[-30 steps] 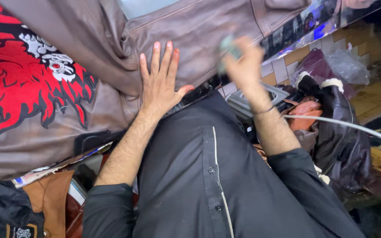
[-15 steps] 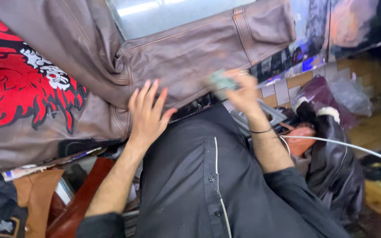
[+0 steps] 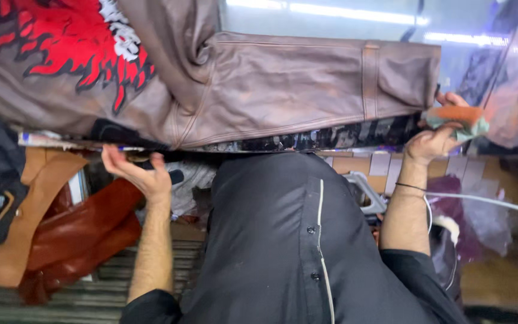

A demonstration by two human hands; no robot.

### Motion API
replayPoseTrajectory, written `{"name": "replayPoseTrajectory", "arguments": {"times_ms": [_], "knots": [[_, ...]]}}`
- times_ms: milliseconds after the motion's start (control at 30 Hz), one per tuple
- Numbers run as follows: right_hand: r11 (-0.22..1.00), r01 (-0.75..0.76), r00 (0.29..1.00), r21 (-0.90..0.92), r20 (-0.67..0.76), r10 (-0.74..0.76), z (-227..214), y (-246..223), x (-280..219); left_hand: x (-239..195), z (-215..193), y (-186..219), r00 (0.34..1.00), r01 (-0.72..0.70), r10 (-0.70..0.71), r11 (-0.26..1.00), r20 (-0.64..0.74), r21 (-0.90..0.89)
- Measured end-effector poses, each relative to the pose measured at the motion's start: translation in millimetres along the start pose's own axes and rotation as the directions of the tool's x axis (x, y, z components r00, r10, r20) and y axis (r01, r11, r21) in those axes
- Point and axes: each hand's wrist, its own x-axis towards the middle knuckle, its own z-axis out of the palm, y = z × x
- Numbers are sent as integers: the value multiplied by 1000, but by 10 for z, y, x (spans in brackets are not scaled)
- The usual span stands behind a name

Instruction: The person wipes a brown leather jacket laid on a glass table using a cloth. They repeatedly rub the sleeves, back, and front panels, repositioning the jacket to access different areas. The jacket remains on the table throughout the clip.

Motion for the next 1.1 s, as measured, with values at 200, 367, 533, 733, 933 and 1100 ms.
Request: {"name": "replayPoseTrajectory", "arguments": {"times_ms": [200,367,533,733,933,1100], "knots": [[998,-64,996,27,-60,65,-31,300,176,259,129,-278,662,576,-748,471,42,-668],[977,213,977,-5,-25,-213,60,591,383,667,120,12,578,559,-653,-120,489,-821],[931,206,970,-302,-58,-234,368,405,680,936,-444,344,700,220,-704,59,116,-974],[928,-12,993,-372,104,55,557,-622,628,1128,-569,361,573,409,-812,398,-109,-821],[907,-283,923,-310,170,346,461,-1527,382,2587,328,104,796,403,-605,507,18,-762],[804,-546,828,-236,-3,561,-120,-1501,264,4743,695,513,967,240,-240,750,84,-617]]}}
